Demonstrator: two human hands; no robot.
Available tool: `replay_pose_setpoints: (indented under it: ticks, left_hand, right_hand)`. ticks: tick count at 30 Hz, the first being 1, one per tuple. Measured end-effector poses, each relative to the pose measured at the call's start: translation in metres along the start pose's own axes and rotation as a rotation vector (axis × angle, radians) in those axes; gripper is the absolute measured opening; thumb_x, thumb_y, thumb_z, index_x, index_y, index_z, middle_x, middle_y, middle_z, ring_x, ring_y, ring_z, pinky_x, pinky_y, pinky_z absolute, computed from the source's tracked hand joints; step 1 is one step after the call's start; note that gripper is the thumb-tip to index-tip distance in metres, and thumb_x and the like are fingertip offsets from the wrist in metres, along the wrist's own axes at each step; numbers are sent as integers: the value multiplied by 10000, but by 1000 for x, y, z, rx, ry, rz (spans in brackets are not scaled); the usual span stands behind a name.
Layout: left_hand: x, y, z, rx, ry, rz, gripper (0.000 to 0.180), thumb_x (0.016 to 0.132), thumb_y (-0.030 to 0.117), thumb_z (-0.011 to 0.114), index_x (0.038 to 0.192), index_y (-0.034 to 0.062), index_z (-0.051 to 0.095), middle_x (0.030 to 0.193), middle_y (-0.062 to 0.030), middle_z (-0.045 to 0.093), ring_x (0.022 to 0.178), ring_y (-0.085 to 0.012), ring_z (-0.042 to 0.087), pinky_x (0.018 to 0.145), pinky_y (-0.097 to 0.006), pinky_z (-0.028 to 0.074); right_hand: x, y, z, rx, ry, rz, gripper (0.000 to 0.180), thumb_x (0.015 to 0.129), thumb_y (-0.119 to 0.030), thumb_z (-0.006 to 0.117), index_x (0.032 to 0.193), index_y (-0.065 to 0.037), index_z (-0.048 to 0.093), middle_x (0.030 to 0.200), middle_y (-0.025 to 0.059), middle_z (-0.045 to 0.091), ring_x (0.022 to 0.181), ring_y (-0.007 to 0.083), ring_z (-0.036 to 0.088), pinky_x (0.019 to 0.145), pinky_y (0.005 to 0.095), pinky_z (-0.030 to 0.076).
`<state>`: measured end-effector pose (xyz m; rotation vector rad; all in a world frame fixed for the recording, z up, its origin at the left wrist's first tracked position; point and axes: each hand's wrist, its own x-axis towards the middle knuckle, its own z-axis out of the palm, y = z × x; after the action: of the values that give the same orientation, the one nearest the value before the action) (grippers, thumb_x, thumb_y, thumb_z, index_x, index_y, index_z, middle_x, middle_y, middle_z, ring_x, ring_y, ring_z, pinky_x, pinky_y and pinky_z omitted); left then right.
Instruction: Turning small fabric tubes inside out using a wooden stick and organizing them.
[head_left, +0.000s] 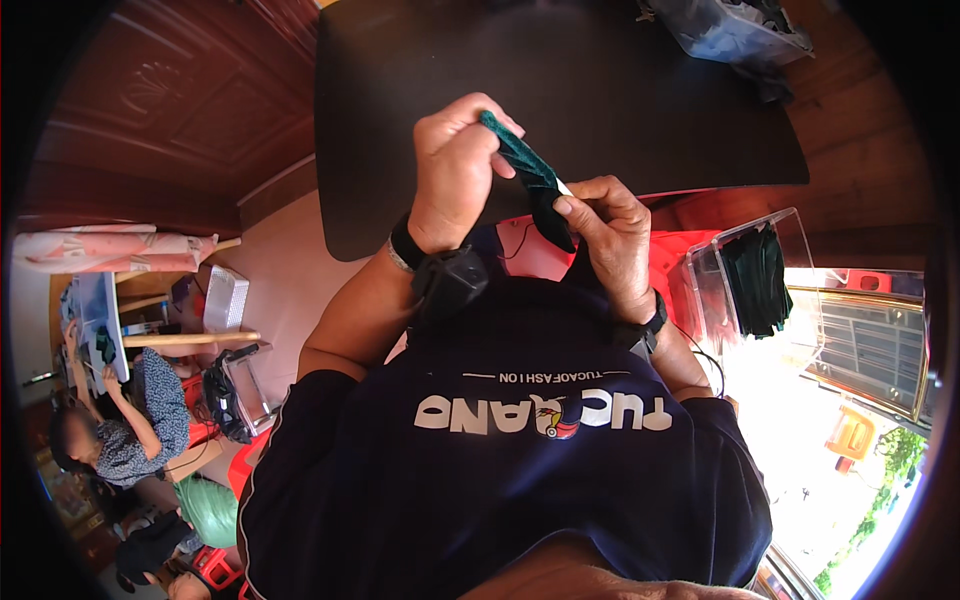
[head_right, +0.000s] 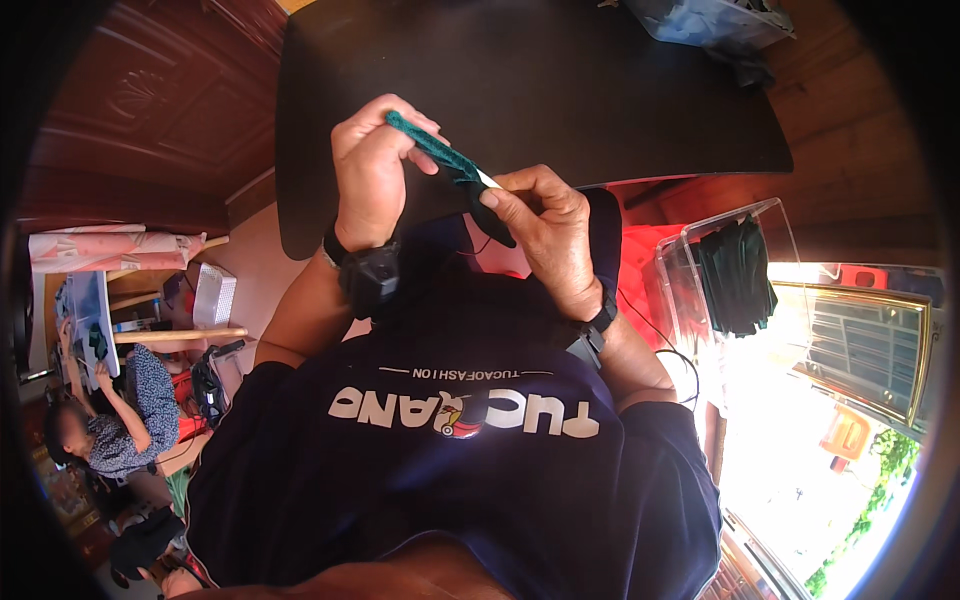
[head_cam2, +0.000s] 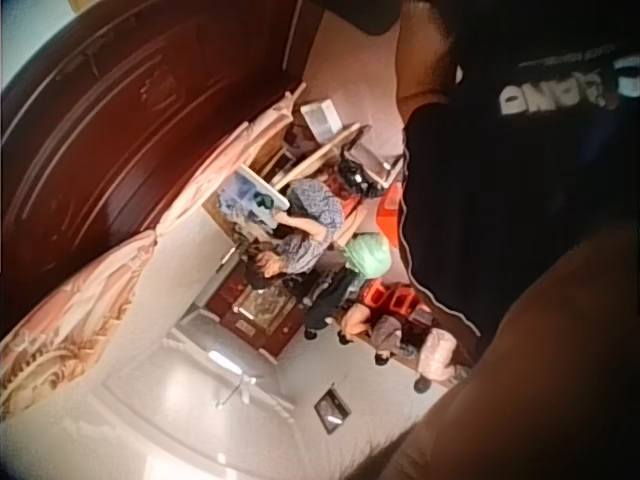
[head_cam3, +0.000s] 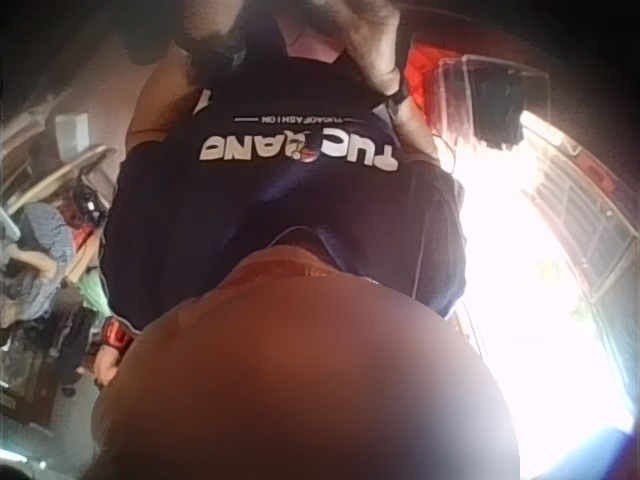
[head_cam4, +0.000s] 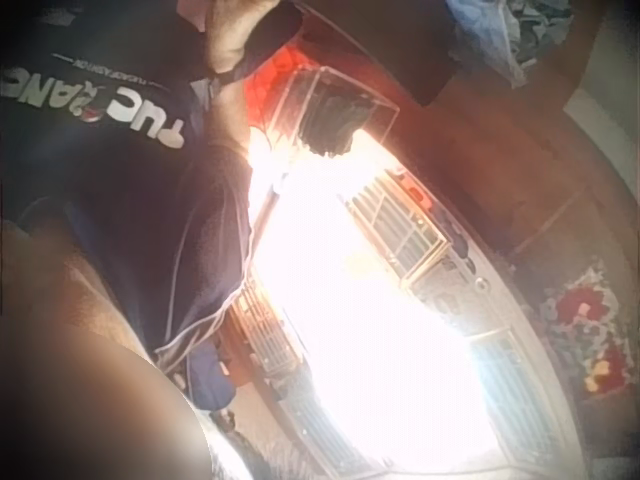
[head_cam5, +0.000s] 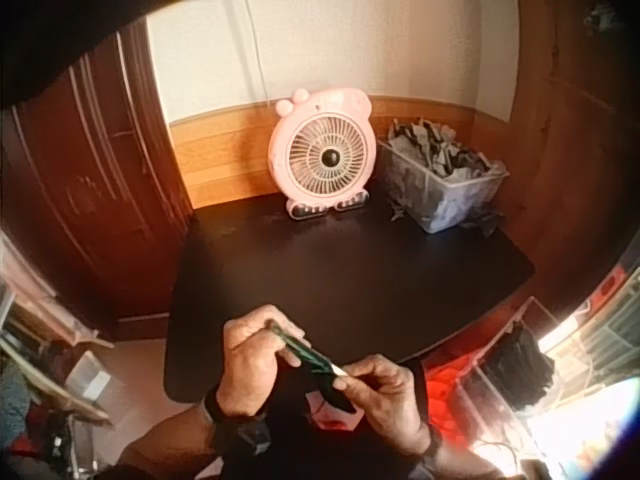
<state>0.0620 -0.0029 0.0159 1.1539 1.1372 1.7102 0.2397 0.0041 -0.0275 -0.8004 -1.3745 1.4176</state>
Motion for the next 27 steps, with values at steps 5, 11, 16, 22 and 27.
replay_pose_setpoints:
  ticks: [5, 11, 16, 22, 27]
  left_hand:
    - [24, -1, -40, -216, 186, -64, 123, 725, 34, 431, 749, -1, 546, 706, -110, 571, 561, -210, 575, 445, -281, 433]
    - [46, 12, -67, -162, 82, -164, 195, 849, 156, 449, 951, 38, 567, 835, -77, 606, 789, -210, 624, 599, -336, 534]
    - [55, 13, -64, -164, 43, -177, 188, 866, 150, 440, 957, 46, 568, 863, -72, 617, 817, -204, 632, 607, -348, 536]
    - [46, 15, -59, -202, 28, -184, 180, 875, 144, 437, 959, 49, 565, 863, -66, 618, 809, -205, 638, 609, -342, 538]
    - [40, 18, -55, -232, -49, -179, 171, 869, 145, 450, 949, 39, 557, 882, -71, 619, 810, -221, 643, 607, -332, 540]
  right_hand:
    - [9, -9, -27, -274, -174, 106, 77, 845, -61, 679, 859, -5, 629, 671, -16, 600, 610, 20, 520, 541, 180, 413]
    - [52, -28, -70, -905, -75, -244, 119, 818, -141, 664, 857, -29, 652, 719, 83, 641, 631, 198, 634, 572, 290, 476]
    - [116, -17, -100, -1368, -55, -415, 143, 843, -215, 616, 899, -93, 665, 829, 78, 628, 798, 268, 622, 694, 364, 495]
    - [126, -8, -96, -1437, 1, -572, 243, 837, -229, 638, 1023, -73, 647, 1022, 107, 616, 953, 303, 593, 799, 381, 493]
    - [89, -24, -33, -666, -312, -409, 374, 813, -271, 694, 1108, -52, 626, 1066, 133, 622, 985, 272, 601, 853, 339, 477]
